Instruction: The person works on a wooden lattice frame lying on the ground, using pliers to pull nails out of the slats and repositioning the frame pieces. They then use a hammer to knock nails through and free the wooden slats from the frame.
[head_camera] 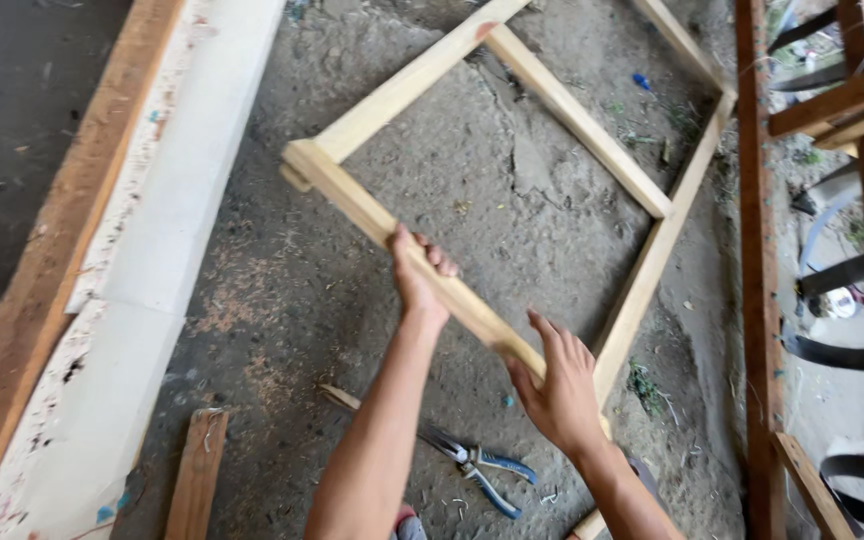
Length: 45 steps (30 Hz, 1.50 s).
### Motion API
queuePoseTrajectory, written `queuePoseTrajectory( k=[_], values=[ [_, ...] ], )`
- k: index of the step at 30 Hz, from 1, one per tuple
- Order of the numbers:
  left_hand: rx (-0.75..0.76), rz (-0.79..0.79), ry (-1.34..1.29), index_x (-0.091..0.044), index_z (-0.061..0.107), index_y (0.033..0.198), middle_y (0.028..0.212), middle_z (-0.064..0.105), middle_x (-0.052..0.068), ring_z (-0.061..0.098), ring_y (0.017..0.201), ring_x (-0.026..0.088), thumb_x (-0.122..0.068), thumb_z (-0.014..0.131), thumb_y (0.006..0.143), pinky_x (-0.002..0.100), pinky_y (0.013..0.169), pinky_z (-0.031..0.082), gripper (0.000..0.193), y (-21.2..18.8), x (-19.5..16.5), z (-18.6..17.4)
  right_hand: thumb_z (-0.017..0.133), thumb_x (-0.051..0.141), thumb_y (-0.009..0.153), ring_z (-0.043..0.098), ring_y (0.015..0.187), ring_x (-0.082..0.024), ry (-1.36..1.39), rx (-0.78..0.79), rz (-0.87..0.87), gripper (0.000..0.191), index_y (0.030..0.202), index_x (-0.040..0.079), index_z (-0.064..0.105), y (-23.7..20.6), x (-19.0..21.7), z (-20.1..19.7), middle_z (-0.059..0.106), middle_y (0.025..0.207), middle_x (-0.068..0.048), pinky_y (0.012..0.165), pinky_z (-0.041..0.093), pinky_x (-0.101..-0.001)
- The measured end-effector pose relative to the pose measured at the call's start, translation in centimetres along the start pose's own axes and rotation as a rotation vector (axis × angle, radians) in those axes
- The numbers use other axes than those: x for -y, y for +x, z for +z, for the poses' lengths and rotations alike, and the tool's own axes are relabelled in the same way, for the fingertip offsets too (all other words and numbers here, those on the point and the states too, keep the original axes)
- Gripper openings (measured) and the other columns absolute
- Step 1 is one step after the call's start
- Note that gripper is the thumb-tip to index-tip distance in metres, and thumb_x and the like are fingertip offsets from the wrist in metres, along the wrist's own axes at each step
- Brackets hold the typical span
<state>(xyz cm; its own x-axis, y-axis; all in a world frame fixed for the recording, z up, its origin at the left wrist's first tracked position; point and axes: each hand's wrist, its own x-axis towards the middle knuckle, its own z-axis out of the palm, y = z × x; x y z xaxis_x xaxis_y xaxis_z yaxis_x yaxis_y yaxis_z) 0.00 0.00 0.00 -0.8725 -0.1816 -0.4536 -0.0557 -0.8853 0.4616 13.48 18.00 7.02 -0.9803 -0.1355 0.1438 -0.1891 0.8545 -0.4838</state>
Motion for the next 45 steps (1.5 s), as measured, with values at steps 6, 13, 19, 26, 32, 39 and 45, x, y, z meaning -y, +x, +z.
queuePoseTrajectory(
  k=[6,13,19,26,32,39,45],
  values=[
    [0.062,-0.036,0.035,-0.017,0.049,0.084,0.060,0.047,-0.002,0.045,0.050,0.011,-0.060,0.055,0.097,0.029,0.051,0.046,0.045,0.1,-4.4,-2.0,0.066,0.026,0.094,0.062,0.125,-0.030,0.154,-0.057,0.383,0.053,0.140,0.003,0.053,-8.9,-10.6,-3.2,0.065,0.132,-0.019,0.106,0.049,-0.0446],
    [0.037,0.044,0.149,-0.017,0.050,0.098,0.074,0.053,0.000,0.053,0.064,0.013,-0.063,0.056,0.097,0.031,0.063,0.050,0.047,-1.1,-5.1,-2.0,0.060,0.026,0.099,0.068,0.116,-0.029,0.385,0.080,0.768,0.044,0.138,0.004,0.057,-13.7,-16.6,-2.2,0.067,0.131,-0.016,0.098,0.056,-0.0417],
    [-0.044,0.038,0.252,-0.016,0.050,0.104,0.079,0.056,0.001,0.057,0.070,0.014,-0.049,0.060,0.097,0.033,0.067,0.053,0.035,-3.1,-2.1,-2.2,0.065,0.024,0.095,0.073,0.102,-0.027,0.342,0.063,0.713,0.038,0.127,0.003,0.063,-13.3,-15.7,1.6,0.074,0.110,-0.016,0.090,0.058,-0.0385],
    [-0.142,0.041,0.304,-0.012,0.052,0.092,0.071,0.048,-0.002,0.048,0.061,0.012,-0.031,0.062,0.100,0.033,0.058,0.047,0.023,-3.3,-1.1,-1.2,0.073,0.032,0.090,0.069,0.081,-0.029,0.099,-0.145,0.931,0.036,0.104,-0.001,0.064,-18.7,-17.0,3.5,0.072,0.089,-0.017,0.076,0.054,-0.0398],
    [0.076,0.089,0.292,-0.012,0.050,0.094,0.075,0.049,-0.002,0.048,0.063,0.012,-0.019,0.058,0.101,0.032,0.060,0.049,0.012,-3.3,-2.7,2.1,0.073,0.040,0.094,0.068,0.083,-0.030,0.062,0.111,1.136,0.048,0.113,-0.001,0.057,-23.1,-18.7,3.2,0.068,0.101,-0.019,0.071,0.057,-0.0431],
    [0.341,0.148,0.165,-0.014,0.050,0.097,0.078,0.050,-0.001,0.052,0.067,0.012,-0.036,0.067,0.100,0.033,0.064,0.051,0.027,-4.3,-3.2,5.3,0.055,0.033,0.103,0.067,0.081,-0.022,0.361,-0.102,0.988,0.037,0.115,-0.002,0.059,-20.7,-16.5,1.7,0.070,0.100,-0.014,0.070,0.058,-0.0348],
    [0.486,0.142,-0.009,-0.014,0.055,0.094,0.075,0.054,0.000,0.053,0.062,0.012,-0.049,0.070,0.093,0.029,0.058,0.048,0.038,-2.9,-3.4,6.4,0.050,0.028,0.112,0.064,0.086,-0.021,0.425,-0.443,0.676,0.032,0.114,0.000,0.066,-14.6,-11.1,-4.3,0.070,0.102,-0.014,0.074,0.056,-0.0336]
  ],
)
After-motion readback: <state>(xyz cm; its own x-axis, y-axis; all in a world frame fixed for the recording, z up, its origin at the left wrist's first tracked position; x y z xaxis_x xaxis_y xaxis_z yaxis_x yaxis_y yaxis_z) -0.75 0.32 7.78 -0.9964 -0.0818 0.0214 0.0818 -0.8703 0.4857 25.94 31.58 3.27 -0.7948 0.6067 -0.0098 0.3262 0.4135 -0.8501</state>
